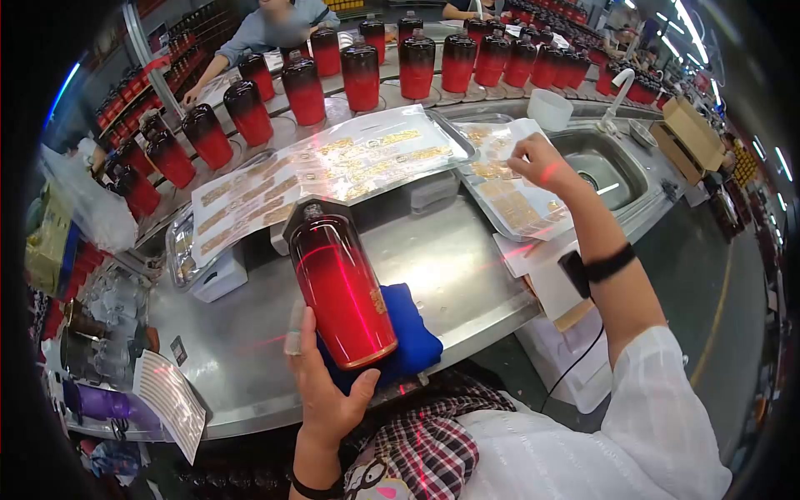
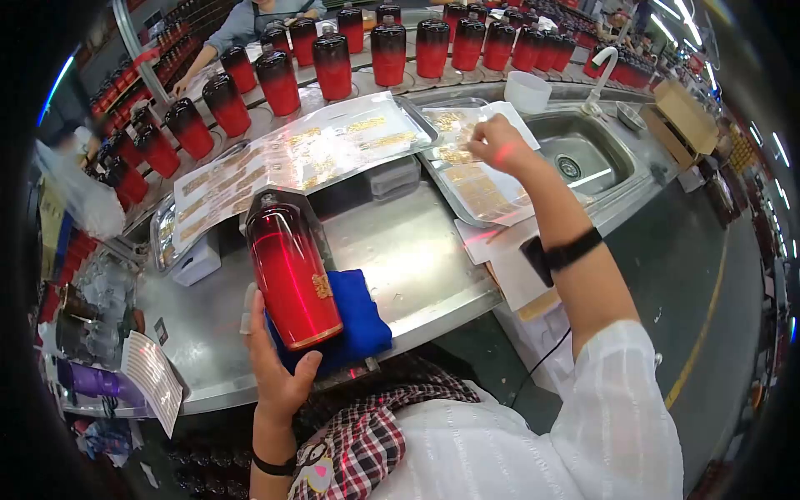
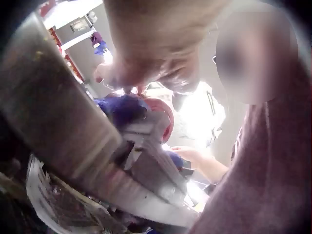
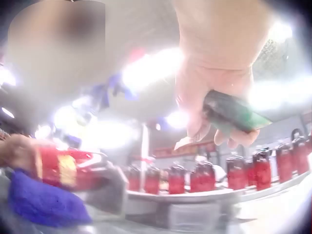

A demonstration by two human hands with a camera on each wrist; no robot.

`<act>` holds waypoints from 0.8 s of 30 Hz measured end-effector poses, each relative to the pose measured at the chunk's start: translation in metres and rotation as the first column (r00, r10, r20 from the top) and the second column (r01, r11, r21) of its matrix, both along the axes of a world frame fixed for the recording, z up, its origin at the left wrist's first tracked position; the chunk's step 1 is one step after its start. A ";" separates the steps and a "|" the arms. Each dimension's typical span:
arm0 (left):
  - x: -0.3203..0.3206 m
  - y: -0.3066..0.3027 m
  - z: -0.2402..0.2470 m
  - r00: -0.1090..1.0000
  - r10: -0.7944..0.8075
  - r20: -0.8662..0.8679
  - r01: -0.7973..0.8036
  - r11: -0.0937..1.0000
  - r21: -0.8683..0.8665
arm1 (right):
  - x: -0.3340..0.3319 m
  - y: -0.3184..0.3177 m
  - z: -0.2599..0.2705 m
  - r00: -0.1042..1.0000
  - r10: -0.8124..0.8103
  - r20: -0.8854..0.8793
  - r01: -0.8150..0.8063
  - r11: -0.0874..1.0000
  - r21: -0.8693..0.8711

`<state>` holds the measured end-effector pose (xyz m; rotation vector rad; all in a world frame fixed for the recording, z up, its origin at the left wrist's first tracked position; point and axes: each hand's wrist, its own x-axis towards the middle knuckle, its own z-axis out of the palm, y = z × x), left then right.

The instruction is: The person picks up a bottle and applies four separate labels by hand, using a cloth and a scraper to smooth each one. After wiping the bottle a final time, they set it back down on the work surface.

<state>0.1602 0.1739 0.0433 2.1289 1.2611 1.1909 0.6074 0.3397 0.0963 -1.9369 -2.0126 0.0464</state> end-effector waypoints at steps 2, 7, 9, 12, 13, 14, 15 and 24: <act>-0.002 0.000 -0.003 0.997 0.053 -0.062 -0.053 0.999 -0.003 | 0.041 0.023 -0.040 0.953 -0.128 0.276 0.159 0.983 -0.093; -0.007 0.005 -0.002 0.963 0.101 -0.248 -0.083 0.993 0.079 | 0.047 0.016 -0.060 0.888 -0.177 0.423 0.261 0.954 -0.149; -0.008 0.007 -0.004 0.963 0.112 -0.245 -0.091 0.991 0.093 | 0.027 0.004 -0.043 0.921 -0.117 0.372 0.152 0.986 -0.066; -0.007 0.009 -0.005 0.960 0.133 -0.245 -0.104 0.986 0.130 | -0.046 -0.021 -0.008 0.990 0.143 -0.005 -0.142 0.985 0.097; -0.007 0.010 -0.001 0.952 0.141 -0.273 -0.101 0.983 0.153 | -0.085 -0.037 0.009 0.947 0.251 -0.200 -0.219 0.961 0.170; -0.006 0.010 0.006 0.942 0.149 -0.301 -0.099 0.980 0.175 | -0.119 -0.052 0.030 0.894 0.301 -0.331 -0.274 0.954 0.125; -0.006 0.009 0.010 0.931 0.156 -0.329 -0.095 0.976 0.194 | -0.149 -0.065 0.044 0.823 0.333 -0.460 -0.333 0.939 0.084; -0.008 0.018 -0.004 1.000 -0.021 -0.023 0.022 0.999 0.029 | -0.257 -0.070 0.003 0.617 0.587 -0.524 -0.479 0.808 0.342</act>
